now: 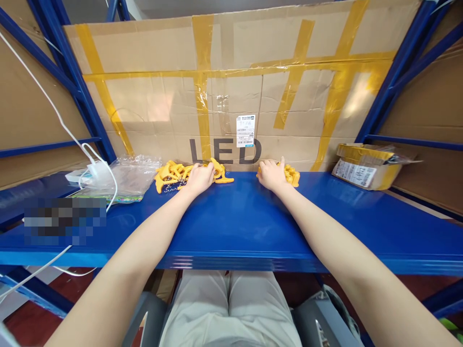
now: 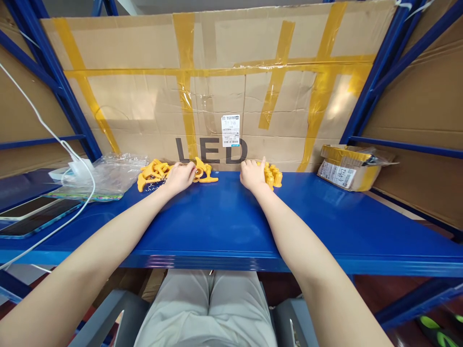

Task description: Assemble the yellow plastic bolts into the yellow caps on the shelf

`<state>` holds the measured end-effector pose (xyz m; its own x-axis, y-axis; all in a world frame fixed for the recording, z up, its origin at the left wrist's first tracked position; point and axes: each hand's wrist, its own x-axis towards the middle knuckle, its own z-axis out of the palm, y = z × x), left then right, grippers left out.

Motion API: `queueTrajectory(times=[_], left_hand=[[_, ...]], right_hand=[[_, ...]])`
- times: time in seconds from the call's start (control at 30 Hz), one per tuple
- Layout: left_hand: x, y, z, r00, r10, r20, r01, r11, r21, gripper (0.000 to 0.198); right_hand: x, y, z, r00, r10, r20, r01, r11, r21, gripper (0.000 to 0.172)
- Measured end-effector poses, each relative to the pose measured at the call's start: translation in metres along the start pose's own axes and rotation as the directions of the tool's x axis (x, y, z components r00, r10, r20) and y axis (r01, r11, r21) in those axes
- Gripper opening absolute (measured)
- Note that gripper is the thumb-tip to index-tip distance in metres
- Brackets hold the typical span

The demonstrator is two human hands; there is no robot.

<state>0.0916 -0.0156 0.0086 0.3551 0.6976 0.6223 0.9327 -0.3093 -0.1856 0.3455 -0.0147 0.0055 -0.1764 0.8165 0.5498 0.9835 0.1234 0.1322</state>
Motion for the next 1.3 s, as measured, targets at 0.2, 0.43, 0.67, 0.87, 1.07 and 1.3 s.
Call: queueTrajectory(times=[0.2,0.43,0.67,0.87,1.07,1.3], left_hand=[[0.004,0.011,-0.007,0.963,0.087,-0.257,-0.114,0.989,-0.091,0.023],[0.002,0.04,-0.016,0.952,0.218,-0.214,-0.247,0.962,-0.115,0.032],[-0.003,0.045,-0.019,0.936,0.319,-0.151,-0.348,0.907,-0.237,0.035],[-0.005,0.047,-0.016,0.906,0.423,-0.022,-0.414,0.872,-0.26,0.033],[-0.004,0.033,-0.01,0.942,0.336,-0.006,-0.326,0.909,-0.261,0.053],[-0.004,0.011,0.003,0.969,0.212,0.129,-0.171,0.946,-0.275,0.063]], right_hand=[[0.0,-0.026,-0.016,0.993,-0.119,-0.005,0.109,0.887,0.45,0.038],[-0.003,-0.055,-0.022,0.964,-0.164,0.208,-0.165,0.243,0.956,0.066],[-0.003,-0.06,-0.026,0.89,-0.135,0.436,-0.445,-0.046,0.894,0.05],[-0.003,-0.057,-0.022,0.869,-0.049,0.492,-0.494,-0.036,0.869,0.019],[-0.001,-0.055,-0.029,0.878,0.068,0.474,-0.47,-0.064,0.88,0.012],[0.0,-0.053,-0.03,0.888,0.106,0.447,-0.448,-0.018,0.894,0.012]])
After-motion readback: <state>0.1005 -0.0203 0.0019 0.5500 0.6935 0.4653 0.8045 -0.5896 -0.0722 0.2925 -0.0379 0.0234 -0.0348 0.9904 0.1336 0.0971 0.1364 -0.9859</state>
